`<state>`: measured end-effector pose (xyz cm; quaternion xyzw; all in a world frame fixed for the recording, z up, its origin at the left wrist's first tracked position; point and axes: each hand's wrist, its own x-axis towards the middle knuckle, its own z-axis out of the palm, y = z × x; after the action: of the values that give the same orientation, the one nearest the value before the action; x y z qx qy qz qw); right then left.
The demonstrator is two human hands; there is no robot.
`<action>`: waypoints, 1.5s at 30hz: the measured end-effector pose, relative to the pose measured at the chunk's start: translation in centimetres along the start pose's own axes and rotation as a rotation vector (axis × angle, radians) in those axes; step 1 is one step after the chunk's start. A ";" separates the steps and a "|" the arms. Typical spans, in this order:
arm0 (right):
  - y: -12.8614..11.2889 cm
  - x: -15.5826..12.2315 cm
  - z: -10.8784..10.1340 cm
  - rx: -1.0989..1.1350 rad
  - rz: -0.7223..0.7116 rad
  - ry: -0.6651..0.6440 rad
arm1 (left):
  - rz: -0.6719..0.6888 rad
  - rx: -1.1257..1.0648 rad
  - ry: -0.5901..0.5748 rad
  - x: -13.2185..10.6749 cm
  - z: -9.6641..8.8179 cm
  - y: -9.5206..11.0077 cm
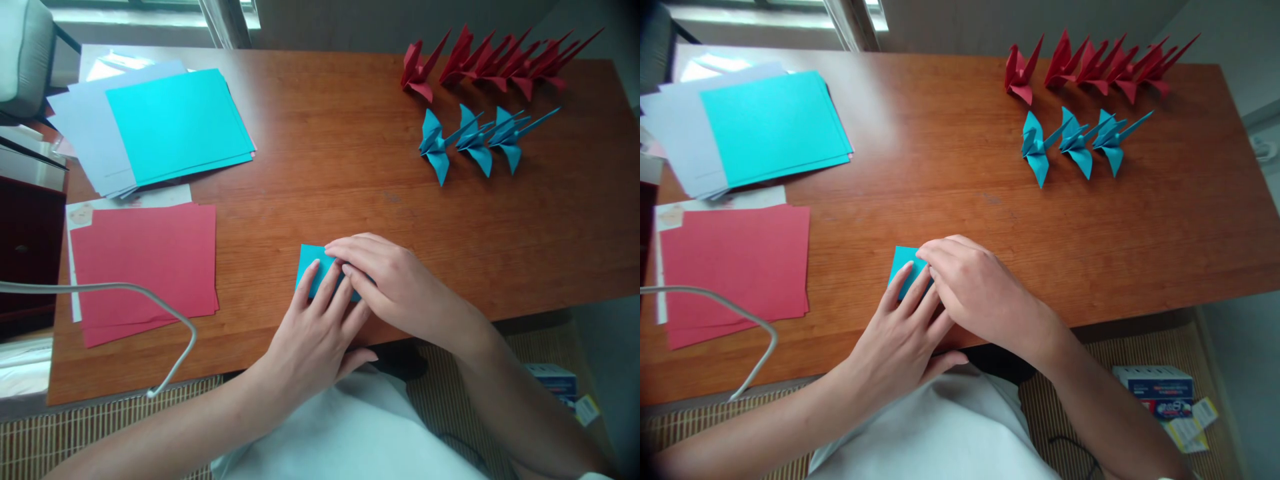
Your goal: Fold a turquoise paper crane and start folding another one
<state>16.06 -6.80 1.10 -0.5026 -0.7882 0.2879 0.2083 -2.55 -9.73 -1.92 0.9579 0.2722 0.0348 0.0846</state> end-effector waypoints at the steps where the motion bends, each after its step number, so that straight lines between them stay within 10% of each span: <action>1: 0.1 -0.1 -0.1 0.021 -0.004 -0.003 | -0.002 -0.001 -0.002 0.0 0.0 0.0; 45: 0.1 0.6 0.0 0.051 0.028 0.019 | -0.008 -0.039 -0.004 0.3 0.1 -0.3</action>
<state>15.85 -6.19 1.04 -0.5106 -0.7714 0.3060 0.2248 -2.45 -9.30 -2.12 0.9550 0.2753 0.0381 0.1039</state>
